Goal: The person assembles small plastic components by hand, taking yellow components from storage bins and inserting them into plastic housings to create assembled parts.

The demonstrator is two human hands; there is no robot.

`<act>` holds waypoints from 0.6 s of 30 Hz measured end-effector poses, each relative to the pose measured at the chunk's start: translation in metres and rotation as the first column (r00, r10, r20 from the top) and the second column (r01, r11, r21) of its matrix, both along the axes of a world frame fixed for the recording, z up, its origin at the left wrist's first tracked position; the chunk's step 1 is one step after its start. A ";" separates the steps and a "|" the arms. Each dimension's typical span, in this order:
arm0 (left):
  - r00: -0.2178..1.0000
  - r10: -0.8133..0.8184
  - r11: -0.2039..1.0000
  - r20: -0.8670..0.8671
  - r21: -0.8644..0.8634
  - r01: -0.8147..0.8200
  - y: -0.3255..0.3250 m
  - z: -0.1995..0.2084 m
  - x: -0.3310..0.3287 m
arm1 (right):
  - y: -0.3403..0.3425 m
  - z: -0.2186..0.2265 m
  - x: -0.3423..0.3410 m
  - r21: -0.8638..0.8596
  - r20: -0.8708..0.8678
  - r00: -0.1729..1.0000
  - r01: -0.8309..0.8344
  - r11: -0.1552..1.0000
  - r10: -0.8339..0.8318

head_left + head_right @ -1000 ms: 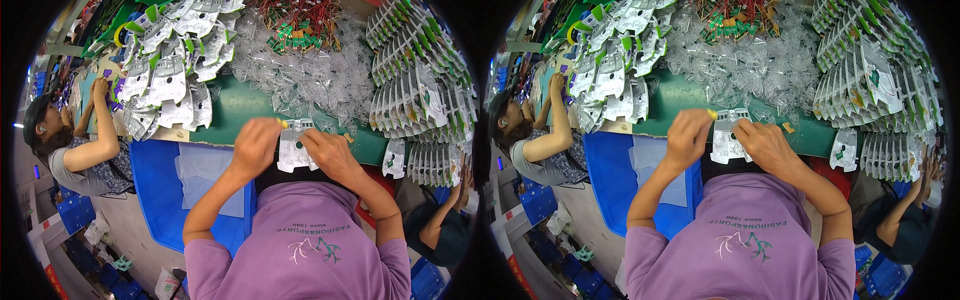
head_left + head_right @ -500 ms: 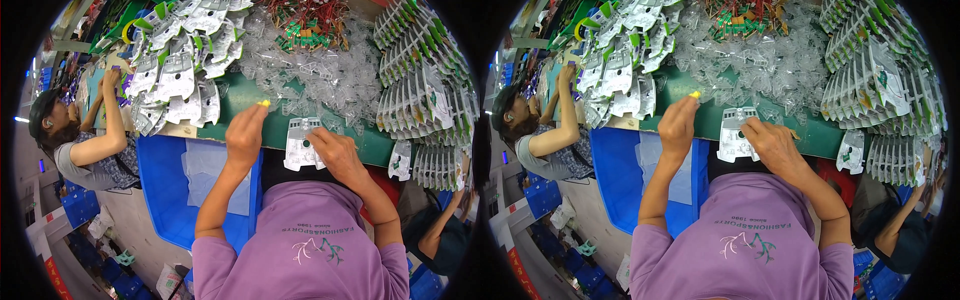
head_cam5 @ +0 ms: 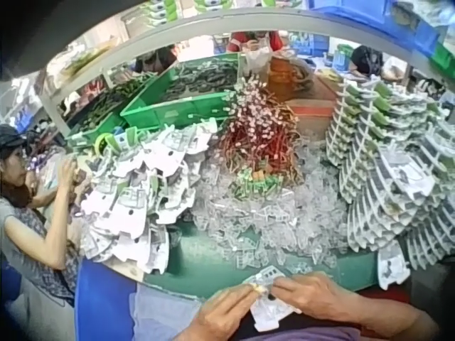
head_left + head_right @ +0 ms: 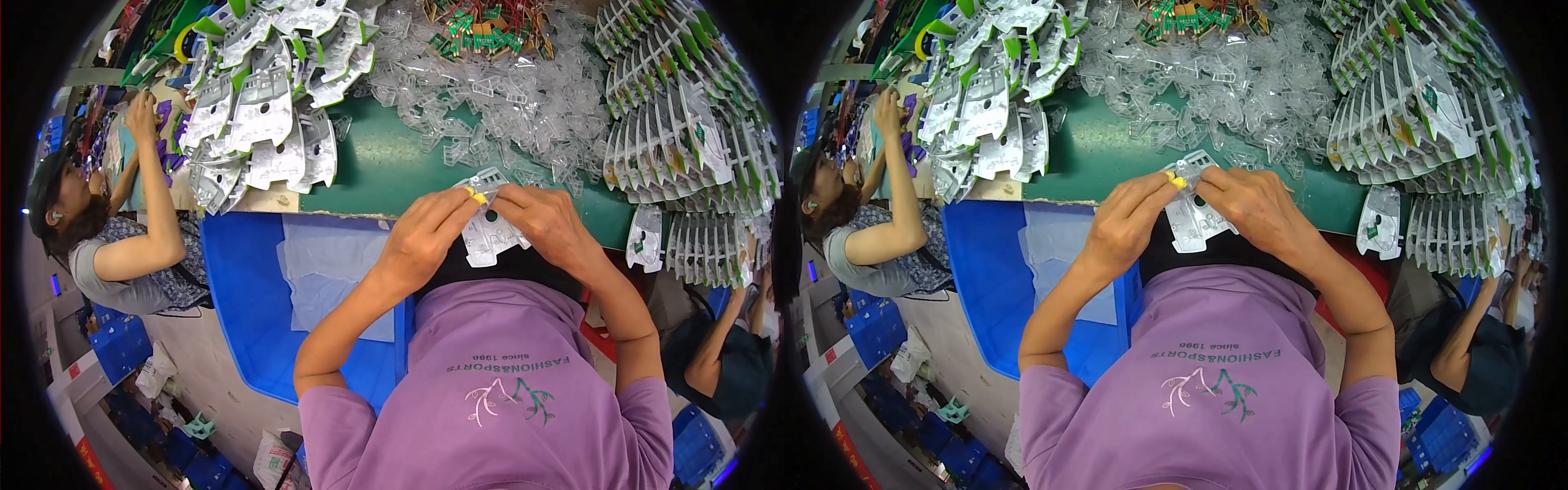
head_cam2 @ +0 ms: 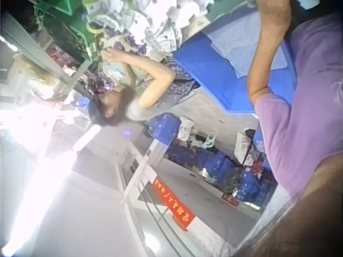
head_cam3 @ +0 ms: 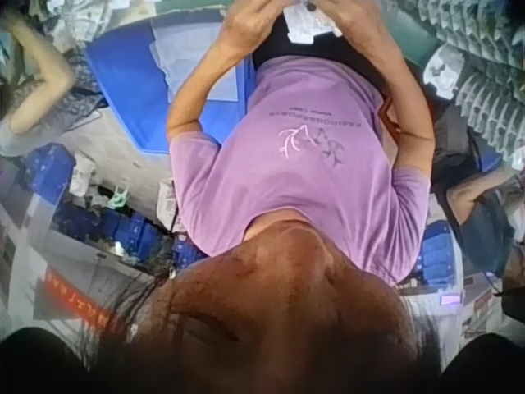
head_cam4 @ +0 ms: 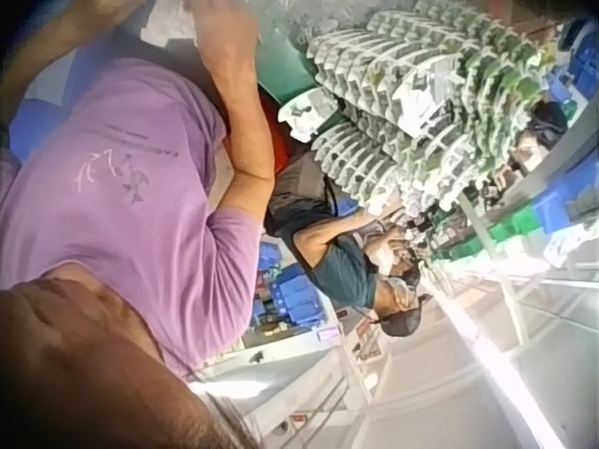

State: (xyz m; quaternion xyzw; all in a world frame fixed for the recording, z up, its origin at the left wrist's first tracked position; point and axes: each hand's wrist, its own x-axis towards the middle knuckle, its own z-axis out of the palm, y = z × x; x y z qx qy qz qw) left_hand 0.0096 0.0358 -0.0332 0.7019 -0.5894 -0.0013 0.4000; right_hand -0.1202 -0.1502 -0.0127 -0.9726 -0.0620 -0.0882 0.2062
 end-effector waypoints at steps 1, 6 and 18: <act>0.998 -0.025 1.000 0.060 -0.009 0.026 -0.005 0.001 -0.001 | 0.000 -0.001 0.000 -0.003 -0.007 1.000 -0.003 1.000 0.003; 0.971 -0.087 0.993 0.223 0.101 0.065 -0.013 -0.001 -0.001 | -0.001 -0.005 -0.003 0.063 0.083 0.996 0.014 0.998 -0.019; 1.000 0.019 0.999 -0.008 0.046 -0.018 -0.016 -0.013 -0.008 | 0.004 0.008 -0.014 0.155 -0.128 0.943 0.324 0.933 -0.306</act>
